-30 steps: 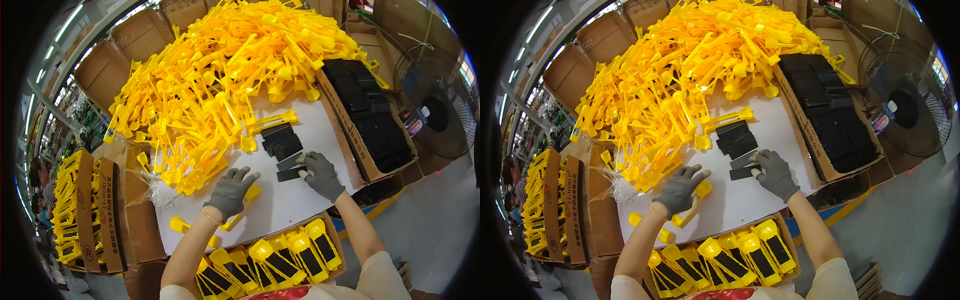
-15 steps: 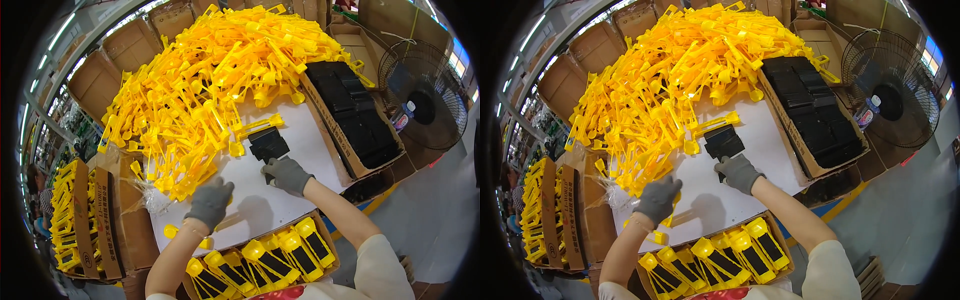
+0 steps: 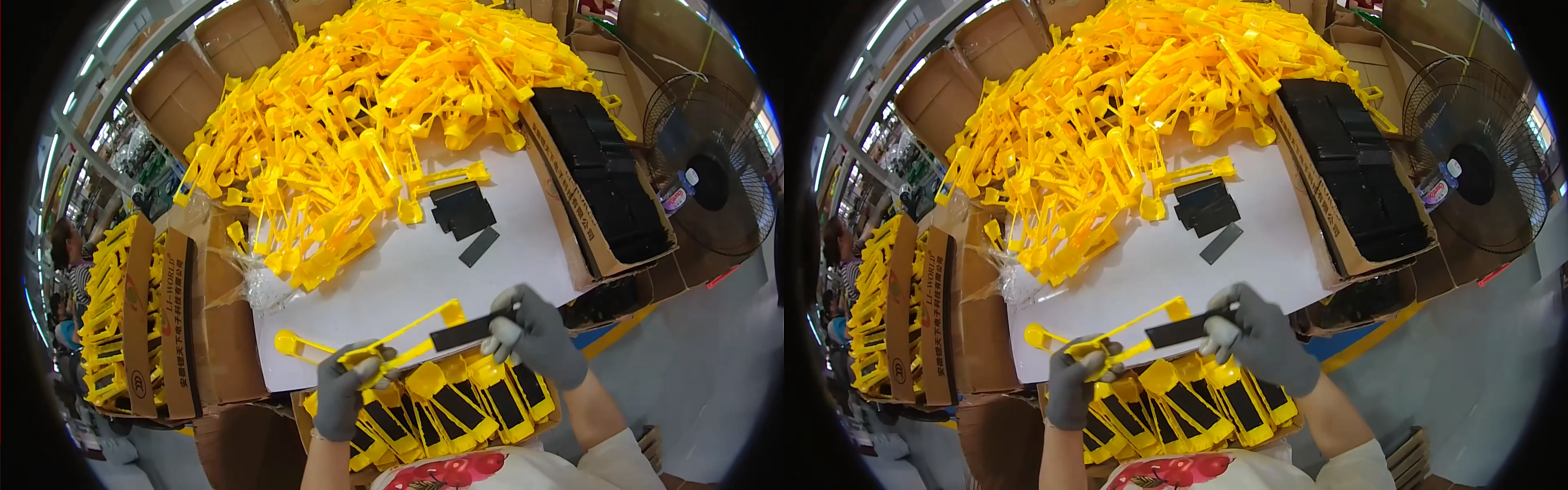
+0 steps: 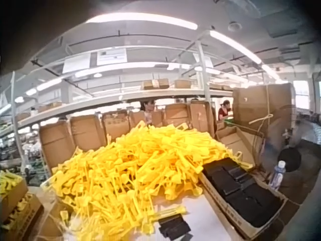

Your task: Assembling black electronic panels into yellow plastic light frames at a factory workbench.

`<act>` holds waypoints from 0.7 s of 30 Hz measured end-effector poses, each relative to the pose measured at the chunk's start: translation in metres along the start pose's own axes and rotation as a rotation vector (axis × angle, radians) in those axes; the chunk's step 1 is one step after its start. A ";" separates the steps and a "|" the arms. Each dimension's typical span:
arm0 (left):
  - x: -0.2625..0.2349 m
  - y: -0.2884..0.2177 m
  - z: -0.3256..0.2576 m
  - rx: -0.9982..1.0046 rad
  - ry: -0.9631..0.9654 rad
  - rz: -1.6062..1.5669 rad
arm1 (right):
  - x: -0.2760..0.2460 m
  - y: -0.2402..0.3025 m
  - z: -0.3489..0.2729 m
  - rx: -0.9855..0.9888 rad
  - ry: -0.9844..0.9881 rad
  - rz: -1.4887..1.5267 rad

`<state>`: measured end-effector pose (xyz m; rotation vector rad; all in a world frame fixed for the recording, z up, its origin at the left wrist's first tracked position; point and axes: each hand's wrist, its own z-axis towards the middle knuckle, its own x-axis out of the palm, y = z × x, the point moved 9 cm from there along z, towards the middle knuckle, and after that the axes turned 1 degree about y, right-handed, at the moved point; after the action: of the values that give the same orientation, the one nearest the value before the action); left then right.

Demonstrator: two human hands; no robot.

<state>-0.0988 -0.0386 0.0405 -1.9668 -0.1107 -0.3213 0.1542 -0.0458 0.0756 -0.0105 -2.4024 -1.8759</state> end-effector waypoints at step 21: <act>0.044 0.052 -0.032 -0.189 0.094 -0.060 | 0.024 -0.034 -0.052 -0.138 -0.091 -0.407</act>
<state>-0.0509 -0.0914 0.0187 -2.1336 -0.0810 -0.4770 0.1316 -0.1061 0.0569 0.4232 -2.4735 -2.2507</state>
